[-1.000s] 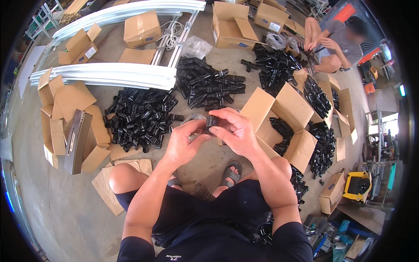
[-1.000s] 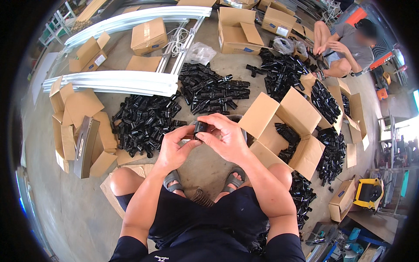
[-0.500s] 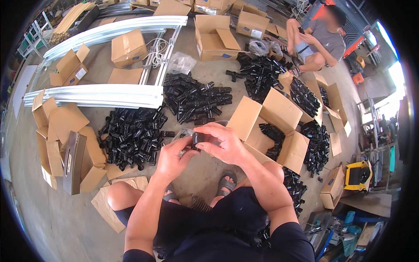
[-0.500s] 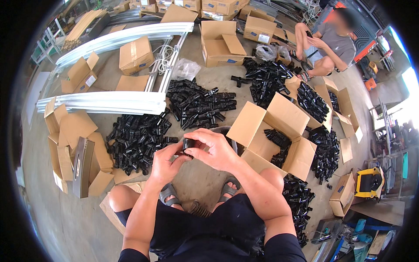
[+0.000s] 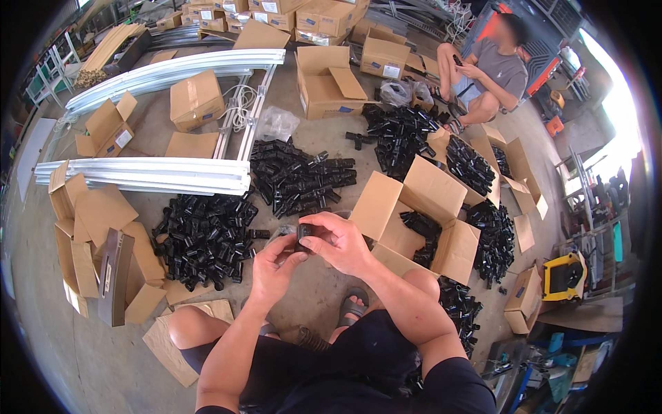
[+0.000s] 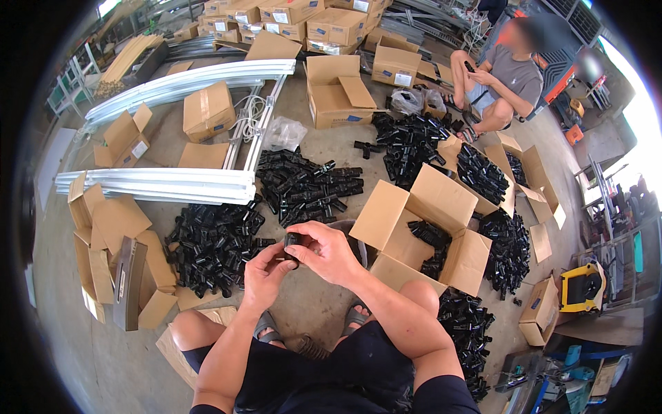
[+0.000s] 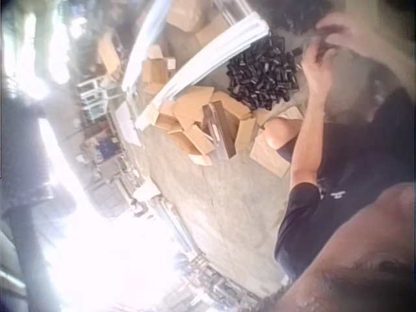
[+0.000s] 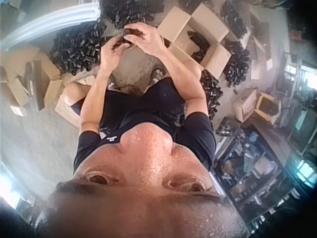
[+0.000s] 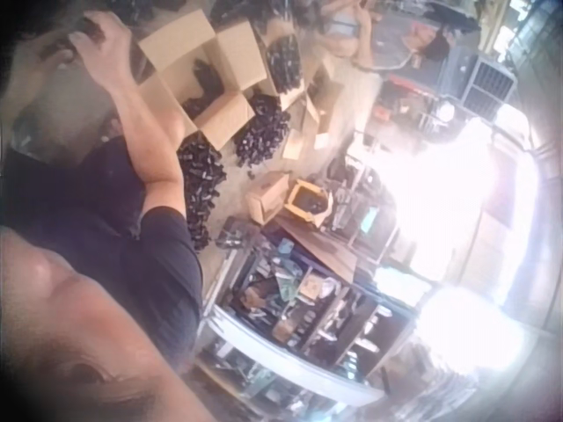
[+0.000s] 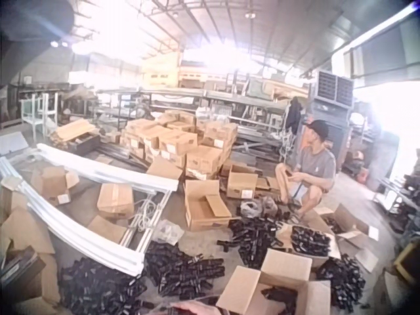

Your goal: The person picks up small black plastic bracket components from cardboard boxes on the floor, holds them with both hands to pick off small pieces of debris, and places the cleaned parts into a different cardboard box.

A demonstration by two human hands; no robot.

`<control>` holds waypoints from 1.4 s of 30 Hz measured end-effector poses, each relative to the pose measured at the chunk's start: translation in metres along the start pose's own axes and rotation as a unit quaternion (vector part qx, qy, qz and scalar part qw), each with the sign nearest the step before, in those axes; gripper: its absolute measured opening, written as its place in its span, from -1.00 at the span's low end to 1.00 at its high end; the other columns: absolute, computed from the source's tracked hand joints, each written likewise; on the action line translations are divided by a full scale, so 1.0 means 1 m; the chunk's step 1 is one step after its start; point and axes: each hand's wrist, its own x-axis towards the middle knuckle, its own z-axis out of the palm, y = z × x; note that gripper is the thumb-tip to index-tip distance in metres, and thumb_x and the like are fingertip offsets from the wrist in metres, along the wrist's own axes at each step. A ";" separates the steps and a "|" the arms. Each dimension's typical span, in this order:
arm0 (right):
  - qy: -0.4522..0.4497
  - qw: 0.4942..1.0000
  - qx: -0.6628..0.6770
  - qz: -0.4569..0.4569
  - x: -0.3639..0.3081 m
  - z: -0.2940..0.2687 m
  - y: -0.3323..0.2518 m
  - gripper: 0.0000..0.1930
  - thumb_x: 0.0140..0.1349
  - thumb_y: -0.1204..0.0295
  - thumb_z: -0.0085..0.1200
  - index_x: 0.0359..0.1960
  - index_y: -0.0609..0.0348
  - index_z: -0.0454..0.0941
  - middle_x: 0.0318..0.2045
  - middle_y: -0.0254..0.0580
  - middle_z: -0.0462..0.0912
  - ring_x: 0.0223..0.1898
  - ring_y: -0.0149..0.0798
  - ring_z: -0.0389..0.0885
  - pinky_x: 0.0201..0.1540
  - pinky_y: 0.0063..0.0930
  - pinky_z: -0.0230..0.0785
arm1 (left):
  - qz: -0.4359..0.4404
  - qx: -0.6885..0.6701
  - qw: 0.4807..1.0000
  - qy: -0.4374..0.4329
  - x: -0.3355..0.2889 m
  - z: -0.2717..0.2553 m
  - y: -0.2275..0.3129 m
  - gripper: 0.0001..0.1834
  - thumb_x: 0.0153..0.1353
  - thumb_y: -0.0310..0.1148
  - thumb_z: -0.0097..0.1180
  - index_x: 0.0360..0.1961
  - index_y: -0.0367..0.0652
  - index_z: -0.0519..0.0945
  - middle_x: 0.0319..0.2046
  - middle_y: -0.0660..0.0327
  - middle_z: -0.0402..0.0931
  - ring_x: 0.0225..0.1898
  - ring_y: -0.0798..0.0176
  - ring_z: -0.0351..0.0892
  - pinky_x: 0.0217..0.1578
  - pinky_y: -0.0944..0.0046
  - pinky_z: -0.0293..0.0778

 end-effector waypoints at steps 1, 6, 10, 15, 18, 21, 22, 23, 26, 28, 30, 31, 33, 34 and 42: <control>0.010 1.000 -0.007 -0.008 0.001 0.003 -0.001 -0.64 0.33 0.54 0.30 0.14 0.31 0.60 -0.13 -0.23 0.65 -0.19 -0.47 0.67 -0.23 -0.54 0.58 | 0.001 -0.018 1.000 0.007 -0.001 -0.003 -0.004 -0.51 0.25 -0.59 0.33 0.22 -0.32 0.59 -0.02 0.14 0.69 -0.08 0.31 0.73 0.00 0.30 0.62; 0.033 0.995 0.089 0.031 -0.003 0.006 -0.008 -0.63 0.36 0.59 0.23 0.19 0.24 0.57 -0.05 -0.23 0.63 -0.08 -0.40 0.67 -0.04 -0.49 0.63 | 0.022 -0.009 0.999 0.025 -0.003 0.011 0.011 -0.36 0.27 -0.70 0.24 0.38 -0.24 0.46 0.00 0.14 0.67 -0.06 0.34 0.68 0.02 0.32 0.60; 0.039 0.994 0.093 0.047 -0.003 -0.009 0.010 -0.61 0.44 0.55 0.15 0.27 0.28 0.51 0.03 -0.19 0.64 -0.10 -0.41 0.66 -0.11 -0.51 0.60 | 0.004 -0.027 0.999 0.043 0.002 0.008 0.017 -0.20 0.19 -0.62 0.37 0.44 -0.08 0.35 0.05 0.08 0.61 0.06 0.21 0.65 0.08 0.20 0.58; 0.058 0.983 -0.038 0.172 0.046 -0.025 0.038 -0.64 0.46 0.32 0.18 0.14 0.33 0.60 -0.20 -0.18 0.73 -0.24 -0.37 0.71 -0.20 -0.47 0.61 | 0.069 0.019 0.992 0.102 0.004 -0.016 0.021 -0.12 0.18 -0.66 0.38 0.47 -0.17 0.20 -0.04 0.07 0.67 -0.03 0.31 0.64 0.04 0.29 0.57; 0.034 0.943 -0.273 0.190 0.053 -0.049 0.100 -0.66 0.37 0.26 0.24 -0.16 0.40 0.69 -0.34 0.01 0.76 -0.31 -0.14 0.76 -0.20 -0.29 0.62 | 0.091 0.103 0.984 0.112 0.007 -0.020 0.025 -0.11 0.16 -0.60 0.44 0.47 -0.18 0.24 -0.05 0.06 0.69 -0.08 0.30 0.68 0.00 0.27 0.60; 0.036 0.886 -0.362 0.287 0.034 -0.077 0.186 -0.69 0.30 0.29 0.23 -0.35 0.40 0.70 -0.35 0.20 0.74 -0.28 0.09 0.76 -0.15 -0.10 0.62 | 0.098 0.133 0.980 0.113 0.014 -0.012 0.032 -0.12 0.16 -0.58 0.44 0.47 -0.18 0.26 -0.07 0.03 0.71 -0.08 0.26 0.72 -0.04 0.25 0.64; 0.040 0.868 -0.363 0.337 0.024 -0.083 0.219 -0.70 0.27 0.30 0.22 -0.40 0.38 0.70 -0.33 0.26 0.73 -0.26 0.17 0.76 -0.13 -0.03 0.61 | 0.116 0.149 0.976 0.109 0.015 -0.011 0.032 -0.13 0.16 -0.57 0.45 0.46 -0.18 0.27 -0.07 0.02 0.72 -0.09 0.24 0.73 -0.04 0.24 0.64; -0.015 0.841 -0.455 0.292 0.008 -0.085 0.246 -0.74 0.28 0.34 0.16 -0.37 0.35 0.71 -0.29 0.26 0.74 -0.22 0.17 0.76 -0.10 -0.02 0.61 | 0.134 0.167 0.971 0.106 0.017 -0.012 0.032 -0.13 0.15 -0.56 0.46 0.46 -0.18 0.29 -0.07 0.01 0.72 -0.09 0.23 0.74 -0.05 0.24 0.65; -0.097 0.760 -0.573 0.290 -0.026 -0.057 0.284 -0.75 0.30 0.42 0.03 -0.27 0.29 0.75 -0.19 0.25 0.75 -0.13 0.19 0.77 0.00 0.01 0.62 | 0.163 0.234 0.954 0.099 0.018 -0.021 0.024 -0.12 0.13 -0.54 0.48 0.45 -0.18 0.30 -0.08 0.00 0.73 -0.08 0.18 0.76 -0.03 0.23 0.65; -0.119 0.742 -0.572 0.328 -0.035 -0.055 0.303 -0.73 0.32 0.46 -0.05 -0.17 0.28 0.73 -0.16 0.29 0.74 -0.08 0.23 0.75 0.03 0.06 0.61 | 0.154 0.261 0.949 0.087 0.018 -0.025 0.018 -0.13 0.12 -0.49 0.49 0.44 -0.21 0.33 0.08 -0.03 0.68 -0.02 0.10 0.76 0.01 0.20 0.65; -0.099 0.737 -0.570 0.350 -0.039 -0.050 0.322 -0.70 0.35 0.46 -0.10 -0.18 0.27 0.73 -0.14 0.29 0.74 -0.03 0.20 0.75 0.06 0.06 0.60 | 0.175 0.311 0.932 0.070 0.018 -0.025 0.016 -0.17 0.14 -0.45 0.48 0.42 -0.24 0.36 0.26 -0.03 0.54 0.03 0.05 0.76 0.04 0.15 0.64; -0.081 0.735 -0.570 0.358 -0.042 -0.051 0.327 -0.67 0.37 0.46 -0.14 -0.17 0.29 0.73 -0.12 0.30 0.74 -0.01 0.18 0.75 0.07 0.05 0.60 | 0.176 0.305 0.934 0.063 0.017 -0.023 0.012 -0.18 0.14 -0.42 0.47 0.41 -0.26 0.37 0.36 -0.02 0.46 0.05 0.03 0.75 0.06 0.13 0.64; -0.068 0.738 -0.561 0.368 -0.043 -0.054 0.335 -0.64 0.40 0.44 -0.18 -0.12 0.32 0.73 -0.11 0.28 0.74 0.01 0.17 0.74 0.10 0.04 0.58 | 0.184 0.307 0.932 0.051 0.017 -0.017 0.012 -0.18 0.15 -0.43 0.46 0.43 -0.23 0.36 0.30 -0.03 0.51 0.02 0.01 0.76 0.04 0.11 0.65; -0.077 0.737 -0.559 0.372 -0.043 -0.055 0.335 -0.62 0.40 0.41 -0.18 -0.08 0.34 0.72 -0.10 0.27 0.74 0.02 0.18 0.74 0.11 0.05 0.57 | 0.195 0.318 0.927 0.041 0.018 -0.017 0.008 -0.18 0.15 -0.44 0.45 0.43 -0.22 0.36 0.28 -0.03 0.53 0.00 0.00 0.76 0.03 0.10 0.65; -0.053 0.783 -0.545 0.297 -0.031 -0.041 0.304 -0.73 0.27 0.45 -0.01 -0.09 0.35 0.59 -0.17 0.34 0.74 -0.05 0.24 0.75 0.03 0.08 0.60 | 0.177 0.366 0.914 0.018 0.014 -0.013 0.011 -0.15 0.14 -0.47 0.43 0.45 -0.20 0.33 0.13 -0.02 0.63 -0.04 0.00 0.71 -0.04 0.07 0.66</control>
